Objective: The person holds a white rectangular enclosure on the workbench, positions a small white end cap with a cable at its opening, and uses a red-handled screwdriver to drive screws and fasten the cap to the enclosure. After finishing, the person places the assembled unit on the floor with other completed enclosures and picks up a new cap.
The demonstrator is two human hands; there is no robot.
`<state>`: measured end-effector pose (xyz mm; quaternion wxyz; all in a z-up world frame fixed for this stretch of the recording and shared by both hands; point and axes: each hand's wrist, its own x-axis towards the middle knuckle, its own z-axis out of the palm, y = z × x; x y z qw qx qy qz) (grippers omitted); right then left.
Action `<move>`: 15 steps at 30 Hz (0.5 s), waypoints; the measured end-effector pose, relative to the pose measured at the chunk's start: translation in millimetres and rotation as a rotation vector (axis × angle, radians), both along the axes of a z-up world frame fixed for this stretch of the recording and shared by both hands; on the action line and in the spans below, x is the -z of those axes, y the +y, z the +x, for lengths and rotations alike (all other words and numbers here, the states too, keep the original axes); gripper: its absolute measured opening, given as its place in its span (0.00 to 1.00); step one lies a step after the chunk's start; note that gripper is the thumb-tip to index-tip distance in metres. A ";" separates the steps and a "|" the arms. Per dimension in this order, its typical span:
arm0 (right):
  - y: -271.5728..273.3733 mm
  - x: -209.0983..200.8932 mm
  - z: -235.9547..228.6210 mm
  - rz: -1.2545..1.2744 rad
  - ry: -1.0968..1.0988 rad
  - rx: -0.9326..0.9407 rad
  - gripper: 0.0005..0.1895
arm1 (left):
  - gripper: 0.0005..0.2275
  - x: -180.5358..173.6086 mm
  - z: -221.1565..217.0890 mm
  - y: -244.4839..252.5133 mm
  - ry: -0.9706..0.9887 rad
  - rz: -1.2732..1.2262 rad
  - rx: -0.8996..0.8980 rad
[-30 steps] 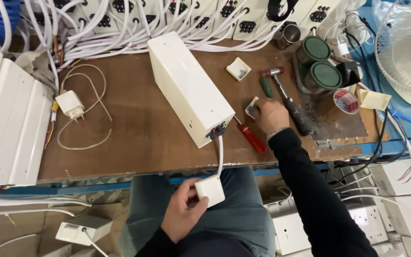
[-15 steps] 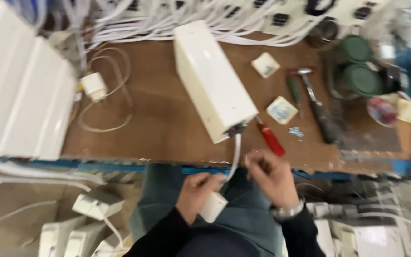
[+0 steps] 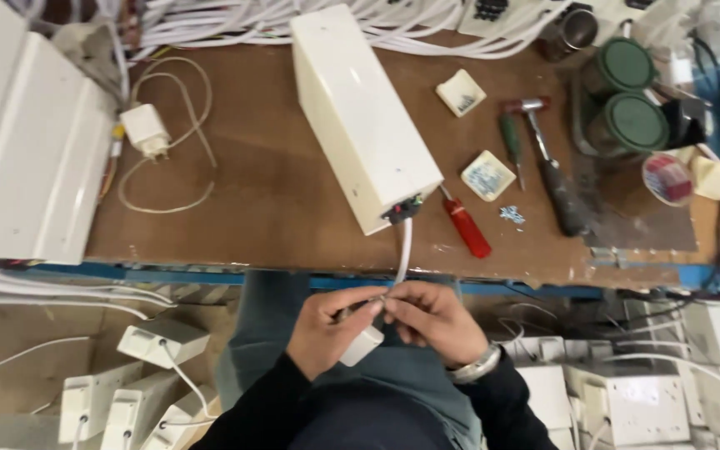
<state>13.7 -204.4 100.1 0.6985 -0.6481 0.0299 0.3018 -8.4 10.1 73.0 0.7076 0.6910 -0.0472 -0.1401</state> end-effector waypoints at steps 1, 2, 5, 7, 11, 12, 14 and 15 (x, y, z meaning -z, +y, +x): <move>1.1 1.5 -1.2 0.035 -0.003 -0.018 0.09 | 0.11 4.6 -2.0 -0.4 0.047 -0.026 -0.040; 4.1 3.8 -1.5 0.074 -0.006 -0.042 0.09 | 0.11 9.1 -4.4 1.0 0.094 -0.047 -0.087; 6.2 11.0 -3.8 0.131 0.040 -0.025 0.09 | 0.09 12.1 -3.8 3.0 0.084 -0.191 -0.106; 6.3 12.7 -4.1 0.132 0.056 -0.018 0.09 | 0.08 13.8 -0.6 6.2 0.065 -0.153 -0.107; -4.3 0.1 12.9 -0.674 -0.852 0.251 0.08 | 0.08 11.8 7.5 10.9 0.201 -0.162 -0.203; -14.0 -2.8 22.8 -0.661 -0.852 0.232 0.08 | 0.08 5.5 12.4 11.3 0.204 -0.159 -0.225; -27.1 -8.0 44.8 -1.218 -1.265 0.401 0.21 | 0.09 -8.2 22.0 17.7 0.408 -0.490 -0.401; -33.1 7.8 51.8 -1.193 -1.273 0.385 0.21 | 0.09 -11.0 21.6 22.4 0.404 -0.486 -0.429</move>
